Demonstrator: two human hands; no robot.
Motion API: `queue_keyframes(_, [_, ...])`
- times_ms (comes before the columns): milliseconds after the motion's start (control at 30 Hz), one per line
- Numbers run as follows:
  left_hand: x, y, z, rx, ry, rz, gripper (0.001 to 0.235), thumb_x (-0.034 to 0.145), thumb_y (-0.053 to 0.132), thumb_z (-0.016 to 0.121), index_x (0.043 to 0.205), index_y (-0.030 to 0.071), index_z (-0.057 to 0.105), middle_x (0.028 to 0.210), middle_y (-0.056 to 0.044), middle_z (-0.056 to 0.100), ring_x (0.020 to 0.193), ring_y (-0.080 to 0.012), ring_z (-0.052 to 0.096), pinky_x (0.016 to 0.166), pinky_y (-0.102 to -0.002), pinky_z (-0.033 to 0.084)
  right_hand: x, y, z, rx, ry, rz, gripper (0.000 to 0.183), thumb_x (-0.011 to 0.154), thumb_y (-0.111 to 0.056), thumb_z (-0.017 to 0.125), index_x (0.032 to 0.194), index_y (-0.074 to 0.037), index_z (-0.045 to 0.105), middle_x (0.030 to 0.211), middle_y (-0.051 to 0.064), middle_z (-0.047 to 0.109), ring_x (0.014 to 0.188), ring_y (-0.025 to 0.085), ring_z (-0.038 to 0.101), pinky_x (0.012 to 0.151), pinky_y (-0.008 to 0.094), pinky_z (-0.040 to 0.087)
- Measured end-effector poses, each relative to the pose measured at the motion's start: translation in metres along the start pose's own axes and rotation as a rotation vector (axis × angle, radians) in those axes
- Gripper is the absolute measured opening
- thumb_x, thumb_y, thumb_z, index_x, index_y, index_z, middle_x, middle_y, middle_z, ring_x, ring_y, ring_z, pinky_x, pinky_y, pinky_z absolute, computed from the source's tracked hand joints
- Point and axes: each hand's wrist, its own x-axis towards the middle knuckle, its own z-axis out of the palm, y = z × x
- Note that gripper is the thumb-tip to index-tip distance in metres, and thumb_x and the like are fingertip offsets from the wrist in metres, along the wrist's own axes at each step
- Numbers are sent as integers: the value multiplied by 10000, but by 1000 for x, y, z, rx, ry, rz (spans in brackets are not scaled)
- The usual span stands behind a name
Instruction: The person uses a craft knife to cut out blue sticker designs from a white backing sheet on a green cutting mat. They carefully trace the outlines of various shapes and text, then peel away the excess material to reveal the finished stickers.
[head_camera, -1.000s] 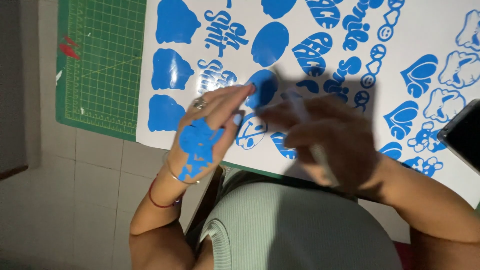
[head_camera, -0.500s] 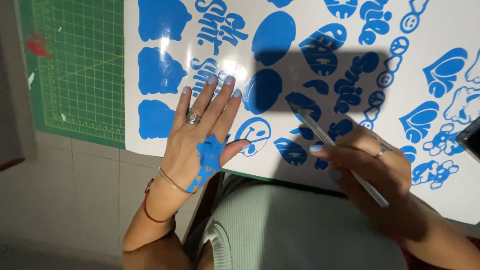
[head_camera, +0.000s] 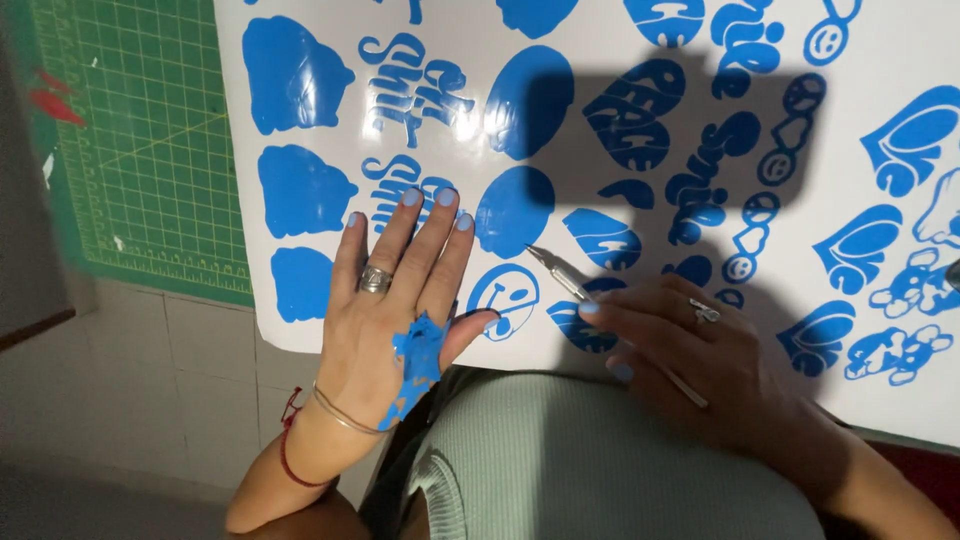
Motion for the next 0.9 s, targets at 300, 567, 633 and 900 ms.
queue_keyframes(300, [3,-3,-4,-18,8,-5,734,1084,646,675,1569,103,582,1625,-124,582,1525,-385,547,1264,-672,370,4,5,-2,9,-3,-101,183,956,-59,764,1129,-86,709,1158,155,710,977,258,739,820,360,642])
queue_keyframes(567, [2,-8,1,-39,37,15,635,1107,564,725,1540,124,576,1597,-115,595,1498,-392,568,1248,-664,392,2,3,-3,-66,-27,-59,277,930,-59,803,1194,-94,723,1226,134,706,1022,246,735,870,366,641])
queue_keyframes(633, [2,-9,2,-42,50,19,626,1116,554,715,1543,122,564,1594,-116,599,1497,-397,575,1243,-672,403,3,3,-4,-88,-56,-51,294,925,-61,801,1204,-96,716,1248,127,696,1045,239,719,885,372,629])
queue_keyframes(900, [1,-10,2,-93,19,14,676,1092,547,794,1561,142,524,1625,-101,571,1530,-382,526,1257,-678,372,-6,7,-3,-148,-111,5,393,901,-81,824,1262,-176,700,1324,111,652,1103,256,718,934,410,647])
